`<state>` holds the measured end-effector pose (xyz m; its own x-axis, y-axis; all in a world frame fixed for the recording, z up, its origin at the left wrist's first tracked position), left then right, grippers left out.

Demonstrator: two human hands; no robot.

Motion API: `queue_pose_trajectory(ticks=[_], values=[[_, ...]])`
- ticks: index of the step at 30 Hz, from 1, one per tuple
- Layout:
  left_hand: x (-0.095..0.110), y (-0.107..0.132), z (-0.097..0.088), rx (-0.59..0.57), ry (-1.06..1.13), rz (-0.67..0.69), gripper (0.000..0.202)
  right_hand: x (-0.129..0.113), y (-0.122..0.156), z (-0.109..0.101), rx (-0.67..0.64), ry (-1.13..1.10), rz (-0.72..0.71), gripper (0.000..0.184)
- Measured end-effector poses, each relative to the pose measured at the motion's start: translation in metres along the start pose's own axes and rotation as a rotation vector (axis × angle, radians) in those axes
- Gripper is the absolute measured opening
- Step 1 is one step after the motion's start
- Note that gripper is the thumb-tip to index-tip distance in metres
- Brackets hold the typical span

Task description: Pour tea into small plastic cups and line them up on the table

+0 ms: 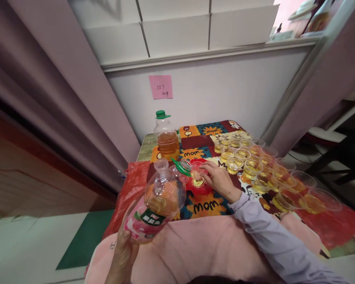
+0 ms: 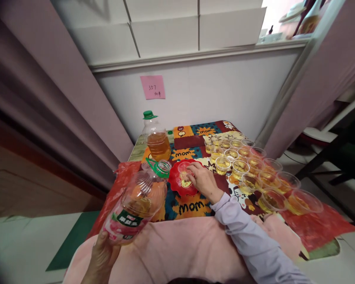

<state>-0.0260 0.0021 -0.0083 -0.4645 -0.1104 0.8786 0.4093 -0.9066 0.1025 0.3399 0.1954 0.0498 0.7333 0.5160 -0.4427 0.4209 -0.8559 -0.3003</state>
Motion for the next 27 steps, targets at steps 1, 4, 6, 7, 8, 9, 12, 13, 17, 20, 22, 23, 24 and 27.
queue_pose_trajectory(ticks=[1, 4, 6, 7, 8, 9, 12, 13, 17, 20, 22, 23, 24, 27], values=[[0.000, 0.000, 0.000, -0.002, 0.004, 0.001, 0.105, 0.001, -0.002, 0.003, -0.015, 0.001, -0.003, 0.026], [0.000, 0.000, 0.001, -0.009, -0.002, 0.015, 0.101, 0.003, -0.003, 0.007, -0.040, 0.002, -0.017, 0.020], [0.000, 0.000, 0.000, -0.007, -0.006, 0.016, 0.102, 0.004, -0.001, 0.007, -0.036, -0.001, -0.028, 0.021], [0.000, 0.000, 0.000, -0.002, -0.005, 0.015, 0.103, 0.004, -0.001, 0.006, -0.029, -0.002, -0.034, 0.022], [0.000, 0.000, -0.001, 0.002, -0.004, 0.015, 0.105, 0.004, 0.000, 0.006, -0.023, -0.002, -0.040, 0.023], [0.000, 0.000, -0.001, 0.005, -0.004, 0.014, 0.107, 0.005, 0.001, 0.005, -0.018, 0.000, -0.046, 0.024], [-0.001, 0.000, -0.003, 0.002, -0.010, 0.006, 0.108, 0.004, 0.001, 0.006, -0.013, 0.022, -0.058, 0.025], [-0.002, 0.001, -0.003, 0.001, -0.012, 0.004, 0.106, 0.004, 0.000, 0.006, -0.013, 0.033, -0.061, 0.025], [-0.003, 0.001, -0.004, -0.006, -0.015, 0.006, 0.099, 0.003, -0.002, 0.007, -0.019, 0.088, -0.083, 0.026], [-0.003, 0.000, -0.004, 0.013, -0.029, 0.004, 0.101, 0.002, 0.000, 0.003, -0.022, 0.098, -0.088, 0.026], [-0.003, 0.000, -0.004, 0.025, -0.039, 0.003, 0.102, 0.000, 0.003, -0.002, 0.001, 0.030, -0.074, 0.028], [-0.002, 0.000, -0.003, 0.025, -0.043, 0.003, 0.103, -0.003, 0.005, -0.005, 0.030, -0.045, -0.061, 0.029], [-0.001, 0.000, -0.003, 0.023, -0.045, 0.003, 0.103, -0.007, 0.008, -0.007, 0.069, -0.152, -0.041, 0.030], [0.000, 0.000, 0.000, 0.011, -0.044, -0.002, 0.105, -0.026, 0.019, 0.001, 0.158, -0.652, 0.062, 0.039]])
Point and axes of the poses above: each hand's wrist, its own y-axis away from the middle knuckle, its own z-axis out of the palm, x = y × z, the point moved 5 cm from there along -y, towards the middle knuckle, and after that the axes turned 8 degrees about -x, right-handed, at the moved point
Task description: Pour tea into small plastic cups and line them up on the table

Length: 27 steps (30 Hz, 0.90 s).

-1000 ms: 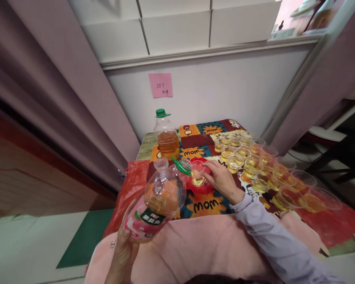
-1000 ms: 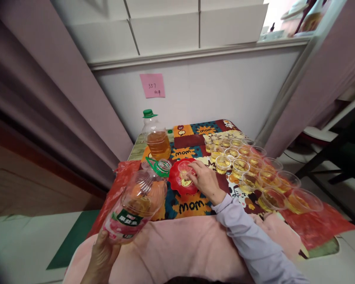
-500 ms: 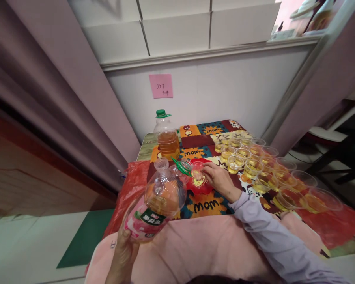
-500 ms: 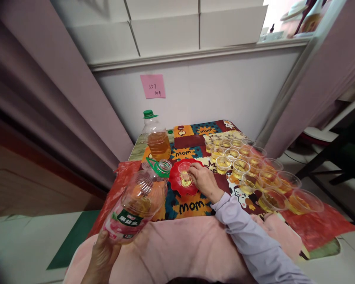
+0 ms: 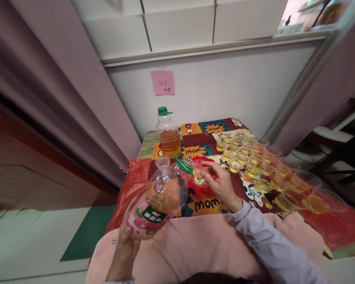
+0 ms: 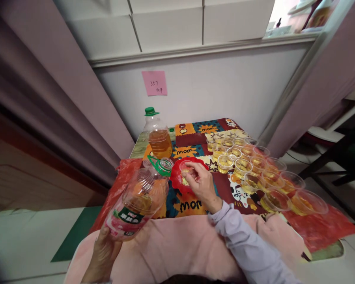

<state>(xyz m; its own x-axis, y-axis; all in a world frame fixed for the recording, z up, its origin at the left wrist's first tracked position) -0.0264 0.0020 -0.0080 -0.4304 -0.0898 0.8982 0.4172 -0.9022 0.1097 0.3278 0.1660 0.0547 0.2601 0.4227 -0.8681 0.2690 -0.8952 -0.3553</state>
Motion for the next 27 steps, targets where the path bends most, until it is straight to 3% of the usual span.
queue_pose_trajectory(ticks=[2, 4, 6, 9, 12, 18, 20, 23, 27], values=[[0.001, 0.000, 0.002, -0.001, 0.007, 0.004, 0.107, -0.006, 0.011, 0.028, -0.043, -0.390, 0.105, 0.061], [0.002, 0.001, 0.004, -0.002, 0.017, 0.018, 0.108, -0.015, 0.023, 0.063, -0.195, -0.690, 0.178, 0.090], [0.003, 0.002, 0.007, -0.007, 0.022, 0.032, 0.109, -0.025, 0.031, 0.088, -0.329, -0.815, 0.241, 0.118], [0.006, 0.005, 0.014, -0.025, 0.029, 0.039, 0.107, -0.034, 0.033, 0.101, -0.356, -0.883, 0.304, 0.141], [0.015, 0.009, 0.021, -0.039, 0.038, 0.024, 0.098, -0.035, 0.026, 0.105, -0.348, -1.004, 0.339, 0.135], [0.050, 0.015, 0.030, 0.028, -0.059, 0.004, 0.100, -0.021, 0.007, 0.115, -0.327, -1.110, 0.372, 0.101], [0.058, 0.016, 0.031, 0.060, -0.091, -0.014, 0.100, -0.019, 0.003, 0.119, -0.383, -1.117, 0.365, 0.105], [0.063, 0.015, 0.031, 0.079, -0.098, -0.023, 0.095, -0.019, 0.000, 0.123, -0.443, -1.158, 0.333, 0.125], [0.060, 0.015, 0.035, 0.057, -0.072, -0.065, 0.086, -0.022, 0.001, 0.126, -0.396, -1.209, 0.271, 0.140]])
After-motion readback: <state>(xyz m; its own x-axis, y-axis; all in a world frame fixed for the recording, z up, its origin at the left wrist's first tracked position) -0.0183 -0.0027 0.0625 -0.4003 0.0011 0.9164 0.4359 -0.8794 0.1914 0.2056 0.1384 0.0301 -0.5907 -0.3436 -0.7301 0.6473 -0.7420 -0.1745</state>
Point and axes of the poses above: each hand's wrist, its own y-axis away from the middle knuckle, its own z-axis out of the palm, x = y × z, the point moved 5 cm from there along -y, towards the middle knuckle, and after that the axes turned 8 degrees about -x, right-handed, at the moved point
